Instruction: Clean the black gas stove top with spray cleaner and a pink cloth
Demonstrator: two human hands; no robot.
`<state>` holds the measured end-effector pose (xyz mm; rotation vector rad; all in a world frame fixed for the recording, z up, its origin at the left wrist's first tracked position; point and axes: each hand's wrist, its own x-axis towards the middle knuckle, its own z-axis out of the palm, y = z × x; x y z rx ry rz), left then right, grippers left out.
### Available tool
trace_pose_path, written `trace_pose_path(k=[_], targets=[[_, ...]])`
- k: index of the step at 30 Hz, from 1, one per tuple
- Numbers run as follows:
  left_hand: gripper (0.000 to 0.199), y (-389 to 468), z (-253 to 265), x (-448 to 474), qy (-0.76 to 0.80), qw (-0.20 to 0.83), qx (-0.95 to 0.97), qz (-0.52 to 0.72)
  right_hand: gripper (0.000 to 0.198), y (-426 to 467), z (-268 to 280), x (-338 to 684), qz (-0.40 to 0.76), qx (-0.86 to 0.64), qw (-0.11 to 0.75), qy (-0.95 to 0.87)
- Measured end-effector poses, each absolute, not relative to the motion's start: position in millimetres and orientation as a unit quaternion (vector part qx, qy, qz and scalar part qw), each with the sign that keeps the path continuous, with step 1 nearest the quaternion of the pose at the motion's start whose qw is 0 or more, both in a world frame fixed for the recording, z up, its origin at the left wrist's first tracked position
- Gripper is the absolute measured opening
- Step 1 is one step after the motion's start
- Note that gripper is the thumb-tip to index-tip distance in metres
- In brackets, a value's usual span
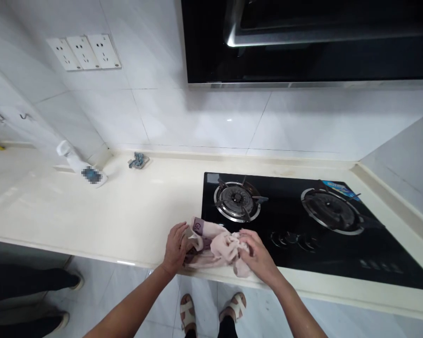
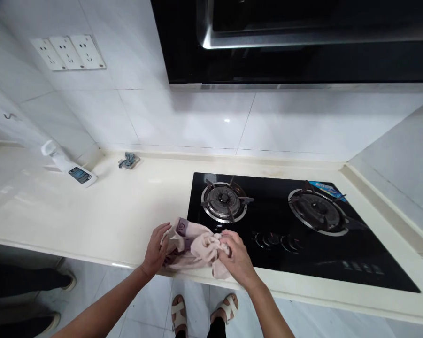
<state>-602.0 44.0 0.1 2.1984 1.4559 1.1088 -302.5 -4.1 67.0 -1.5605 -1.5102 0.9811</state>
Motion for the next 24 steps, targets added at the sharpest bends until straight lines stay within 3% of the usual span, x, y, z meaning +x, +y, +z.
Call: trace_pose_path(k=[3, 8, 11, 18, 24], targets=[[0.04, 37, 8, -587, 0.462, 0.134, 0.801, 0.358, 0.031, -15, 55, -293, 0.233, -0.664, 0.241, -0.668], [0.042, 19, 3, -591, 0.372, 0.136, 0.884, 0.25, 0.048, -10, 56, -311, 0.057, -0.64, 0.183, -0.744], [0.045, 18, -6, -623, 0.406, 0.114, 0.875, 0.238, 0.055, 2, 47, -349, 0.071, -0.585, 0.132, -0.797], [0.042, 43, -21, -677, 0.427, 0.054, 0.862, 0.266, 0.031, 9, 33, -477, 0.113, -0.5, 0.147, -0.846], [0.044, 45, -16, -673, 0.404, 0.019, 0.89, 0.211, 0.022, -18, 13, -399, 0.071, -0.596, 0.19, -0.777]])
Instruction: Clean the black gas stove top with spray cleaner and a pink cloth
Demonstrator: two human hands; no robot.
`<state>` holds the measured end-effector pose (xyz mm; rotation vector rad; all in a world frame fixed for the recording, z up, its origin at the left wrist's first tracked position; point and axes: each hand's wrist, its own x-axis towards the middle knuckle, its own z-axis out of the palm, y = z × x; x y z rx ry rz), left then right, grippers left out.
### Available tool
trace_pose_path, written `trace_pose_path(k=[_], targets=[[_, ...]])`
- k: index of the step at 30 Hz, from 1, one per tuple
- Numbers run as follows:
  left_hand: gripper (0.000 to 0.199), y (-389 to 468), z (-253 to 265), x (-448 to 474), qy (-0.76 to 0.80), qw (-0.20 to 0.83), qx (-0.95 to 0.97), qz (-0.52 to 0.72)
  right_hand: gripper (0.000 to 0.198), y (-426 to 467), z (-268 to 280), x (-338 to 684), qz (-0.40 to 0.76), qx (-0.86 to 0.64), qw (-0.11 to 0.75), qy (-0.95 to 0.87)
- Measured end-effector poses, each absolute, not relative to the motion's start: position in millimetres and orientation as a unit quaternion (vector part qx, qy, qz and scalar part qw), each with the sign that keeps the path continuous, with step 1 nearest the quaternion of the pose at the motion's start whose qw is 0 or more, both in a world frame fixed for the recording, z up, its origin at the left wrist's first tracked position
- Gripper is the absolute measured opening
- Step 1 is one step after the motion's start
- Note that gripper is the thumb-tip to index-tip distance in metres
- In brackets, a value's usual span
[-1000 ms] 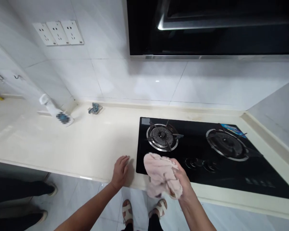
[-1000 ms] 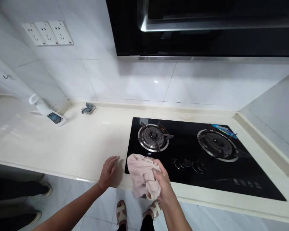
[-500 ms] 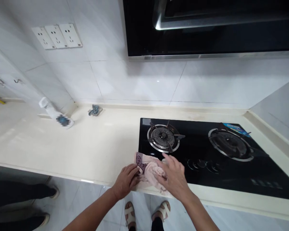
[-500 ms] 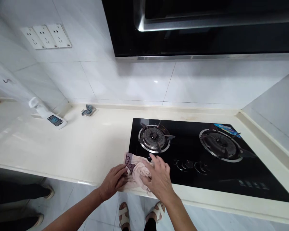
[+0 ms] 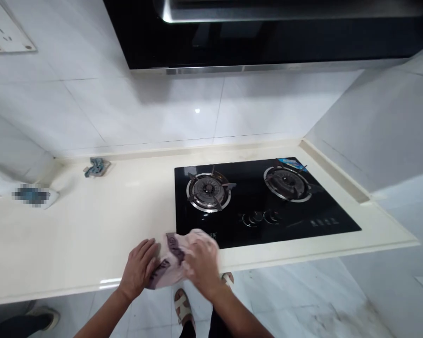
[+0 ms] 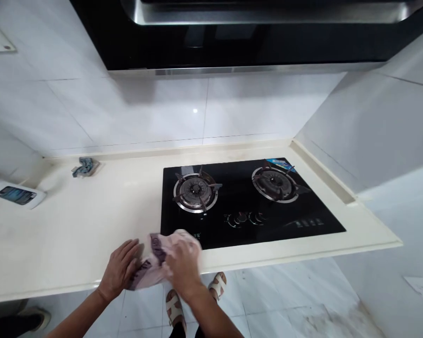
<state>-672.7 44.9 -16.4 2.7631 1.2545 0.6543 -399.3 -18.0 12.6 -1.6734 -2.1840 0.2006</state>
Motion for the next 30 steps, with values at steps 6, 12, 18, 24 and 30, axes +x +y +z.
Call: trace_pose_path(k=[6, 12, 18, 24, 30], targets=[[0.048, 36, -4, -654, 0.385, 0.016, 0.904, 0.183, 0.025, -51, 5, -223, 0.026, -0.727, 0.161, -0.667], [0.056, 21, 3, -571, 0.316, 0.103, 0.921, 0.205, 0.052, -38, 20, -265, 0.049, -0.734, 0.135, -0.664], [0.056, 31, -9, -540, 0.32, 0.083, 0.907, 0.261, 0.033, -13, 30, -387, 0.132, -0.649, 0.119, -0.74], [0.06, 32, -8, -541, 0.301, -0.02, 0.936, 0.184, 0.034, -35, 8, -255, 0.075, -0.737, 0.169, -0.65], [0.06, 31, -9, -534, 0.298, -0.05, 0.938, 0.168, 0.039, -67, -1, -49, -0.001, -0.863, 0.117, -0.492]])
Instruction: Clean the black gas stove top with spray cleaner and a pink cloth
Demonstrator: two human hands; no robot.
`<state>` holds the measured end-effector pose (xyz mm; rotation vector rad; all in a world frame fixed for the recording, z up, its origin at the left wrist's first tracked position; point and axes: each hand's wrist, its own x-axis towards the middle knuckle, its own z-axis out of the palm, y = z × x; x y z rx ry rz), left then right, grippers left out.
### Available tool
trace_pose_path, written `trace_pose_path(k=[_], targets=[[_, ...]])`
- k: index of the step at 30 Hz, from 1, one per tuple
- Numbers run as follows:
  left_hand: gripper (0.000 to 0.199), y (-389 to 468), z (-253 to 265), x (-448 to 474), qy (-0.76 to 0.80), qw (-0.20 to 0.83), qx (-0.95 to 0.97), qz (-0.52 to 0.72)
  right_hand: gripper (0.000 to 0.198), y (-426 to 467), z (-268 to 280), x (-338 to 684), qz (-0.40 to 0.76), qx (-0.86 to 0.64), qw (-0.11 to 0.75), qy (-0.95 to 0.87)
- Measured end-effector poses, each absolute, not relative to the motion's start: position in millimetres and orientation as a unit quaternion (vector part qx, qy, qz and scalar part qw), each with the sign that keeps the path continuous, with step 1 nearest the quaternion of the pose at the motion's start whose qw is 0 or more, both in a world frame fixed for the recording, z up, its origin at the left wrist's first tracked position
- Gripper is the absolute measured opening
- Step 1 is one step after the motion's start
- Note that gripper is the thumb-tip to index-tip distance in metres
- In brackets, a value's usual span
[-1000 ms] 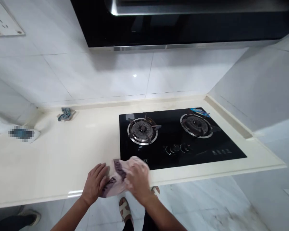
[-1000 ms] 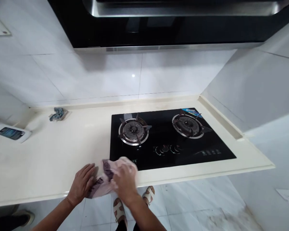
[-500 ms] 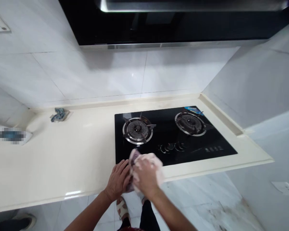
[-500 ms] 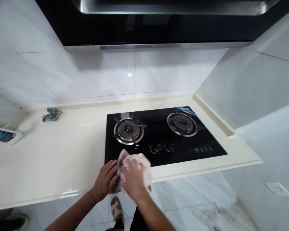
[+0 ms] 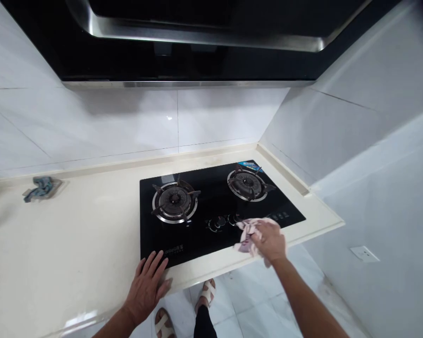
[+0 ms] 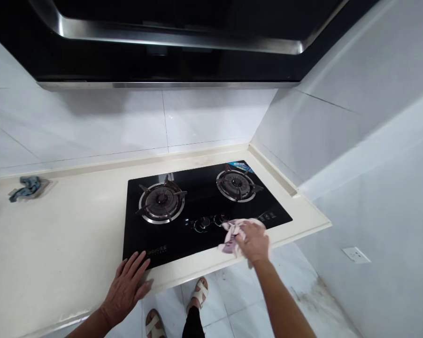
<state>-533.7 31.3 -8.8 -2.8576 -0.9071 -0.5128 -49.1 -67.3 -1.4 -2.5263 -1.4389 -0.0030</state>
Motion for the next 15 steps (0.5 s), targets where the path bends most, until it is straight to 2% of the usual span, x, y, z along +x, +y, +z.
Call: trace_pose_path(k=[3, 6, 11, 15], targets=[[0.061, 31, -12, -533, -0.3, 0.05, -0.936, -0.176, 0.046, -63, 5, 0, 0.012, -0.916, 0.088, -0.392], [0.06, 31, -14, -534, -0.298, 0.071, -0.935, -0.178, 0.05, -61, 9, -14, 0.009, -0.926, 0.067, -0.372], [0.058, 32, -17, -532, -0.285, 0.094, -0.937, -0.181, 0.059, -56, 19, -149, 0.032, -0.878, 0.016, -0.477], [0.056, 34, -18, -531, -0.277, 0.101, -0.935, -0.196, 0.035, -37, 34, -280, 0.09, -0.812, 0.046, -0.574]])
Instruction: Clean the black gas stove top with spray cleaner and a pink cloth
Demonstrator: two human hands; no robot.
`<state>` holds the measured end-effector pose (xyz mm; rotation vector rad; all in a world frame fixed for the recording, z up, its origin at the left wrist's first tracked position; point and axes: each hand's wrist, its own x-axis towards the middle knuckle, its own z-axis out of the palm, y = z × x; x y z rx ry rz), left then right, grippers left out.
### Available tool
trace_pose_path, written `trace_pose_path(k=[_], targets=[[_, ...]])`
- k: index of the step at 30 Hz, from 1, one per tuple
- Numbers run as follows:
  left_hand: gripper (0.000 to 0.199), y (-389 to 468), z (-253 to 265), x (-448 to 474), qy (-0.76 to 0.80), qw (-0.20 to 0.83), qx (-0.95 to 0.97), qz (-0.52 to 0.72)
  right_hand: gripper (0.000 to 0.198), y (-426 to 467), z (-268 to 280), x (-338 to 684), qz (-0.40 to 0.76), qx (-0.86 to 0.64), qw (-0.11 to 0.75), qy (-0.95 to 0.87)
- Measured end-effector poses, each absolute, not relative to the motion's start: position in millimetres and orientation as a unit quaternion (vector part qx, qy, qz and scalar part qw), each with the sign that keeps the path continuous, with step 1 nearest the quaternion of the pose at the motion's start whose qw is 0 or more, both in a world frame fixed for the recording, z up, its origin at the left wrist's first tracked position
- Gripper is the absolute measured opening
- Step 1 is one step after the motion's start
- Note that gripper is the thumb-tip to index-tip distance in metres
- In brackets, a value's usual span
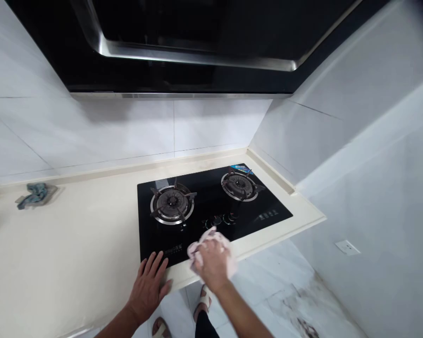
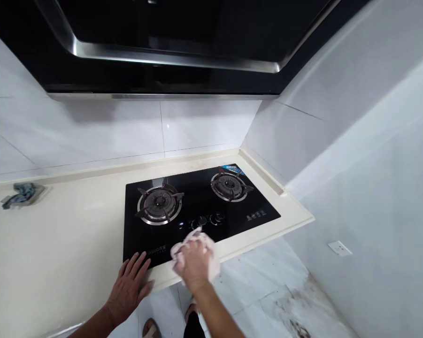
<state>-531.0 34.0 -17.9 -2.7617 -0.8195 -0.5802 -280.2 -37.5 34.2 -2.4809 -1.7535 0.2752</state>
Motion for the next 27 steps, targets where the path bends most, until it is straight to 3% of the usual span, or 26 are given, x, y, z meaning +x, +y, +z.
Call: trace_pose_path(k=[4, 9, 15, 22, 27], targets=[[0.052, 36, -19, -536, -0.267, 0.078, -0.938, -0.207, 0.035, -23, 43, -355, 0.139, -0.723, 0.074, -0.673], [0.046, 26, -15, -521, -0.288, 0.064, -0.929, -0.225, 0.033, -27, 42, -331, 0.158, -0.69, 0.102, -0.699], [0.046, -2, -3, -417, -0.256, 0.015, -0.943, -0.213, 0.03, -52, 33, -196, 0.1, -0.754, 0.127, -0.636], [0.042, -1, -13, -312, -0.241, 0.033, -0.949, -0.199, 0.031, -77, 14, -15, 0.006, -0.811, 0.101, -0.576], [0.046, 2, -15, -296, -0.243, 0.07, -0.953, -0.165, 0.048, -88, 5, 107, -0.019, -0.878, 0.05, -0.475]])
